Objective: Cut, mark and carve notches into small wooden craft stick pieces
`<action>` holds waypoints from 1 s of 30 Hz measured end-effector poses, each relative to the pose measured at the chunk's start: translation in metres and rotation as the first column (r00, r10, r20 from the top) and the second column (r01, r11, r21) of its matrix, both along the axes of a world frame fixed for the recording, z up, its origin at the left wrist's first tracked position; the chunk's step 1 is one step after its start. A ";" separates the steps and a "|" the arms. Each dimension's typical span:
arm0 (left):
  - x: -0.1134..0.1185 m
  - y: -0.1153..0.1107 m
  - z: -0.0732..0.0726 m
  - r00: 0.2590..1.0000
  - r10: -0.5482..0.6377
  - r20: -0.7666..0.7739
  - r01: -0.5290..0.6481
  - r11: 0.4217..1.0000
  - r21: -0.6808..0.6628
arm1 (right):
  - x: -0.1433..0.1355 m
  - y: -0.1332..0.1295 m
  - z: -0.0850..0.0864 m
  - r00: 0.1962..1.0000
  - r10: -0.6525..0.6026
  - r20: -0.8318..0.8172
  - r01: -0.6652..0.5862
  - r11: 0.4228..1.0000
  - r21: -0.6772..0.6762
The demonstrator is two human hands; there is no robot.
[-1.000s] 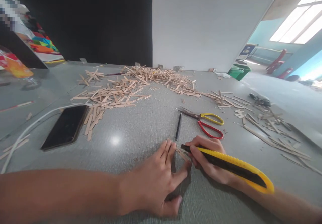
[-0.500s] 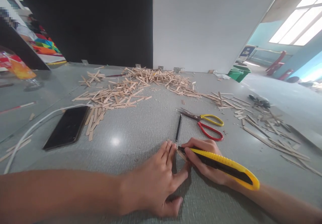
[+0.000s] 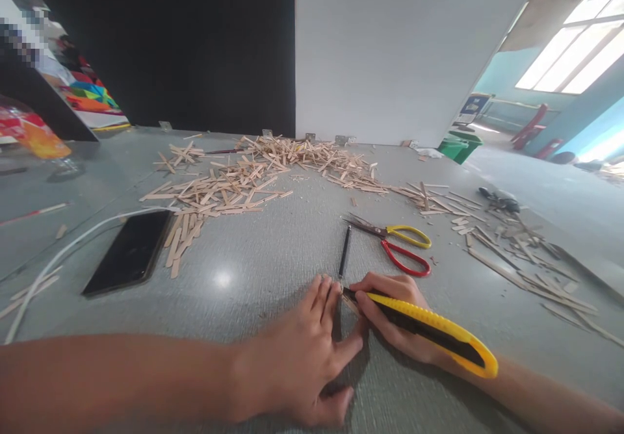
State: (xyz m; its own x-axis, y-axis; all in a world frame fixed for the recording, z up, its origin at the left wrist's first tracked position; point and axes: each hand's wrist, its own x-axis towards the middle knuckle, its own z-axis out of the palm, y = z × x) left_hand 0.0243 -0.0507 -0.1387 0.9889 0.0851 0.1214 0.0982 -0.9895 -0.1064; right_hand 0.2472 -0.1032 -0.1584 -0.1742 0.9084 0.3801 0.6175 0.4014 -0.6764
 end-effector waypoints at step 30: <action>0.000 0.004 -0.003 0.998 -0.033 -0.049 0.035 0.998 0.056 | 0.000 -0.003 0.004 1.000 -0.010 -0.026 0.009 0.999 -0.030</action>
State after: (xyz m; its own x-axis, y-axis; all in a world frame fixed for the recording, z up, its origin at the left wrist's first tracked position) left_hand 0.0248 -0.0468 -0.1416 0.9960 0.0456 0.0773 0.0580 -0.9843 -0.1666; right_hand 0.2468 -0.1066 -0.1542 -0.1557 0.9211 0.3567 0.6031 0.3746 -0.7042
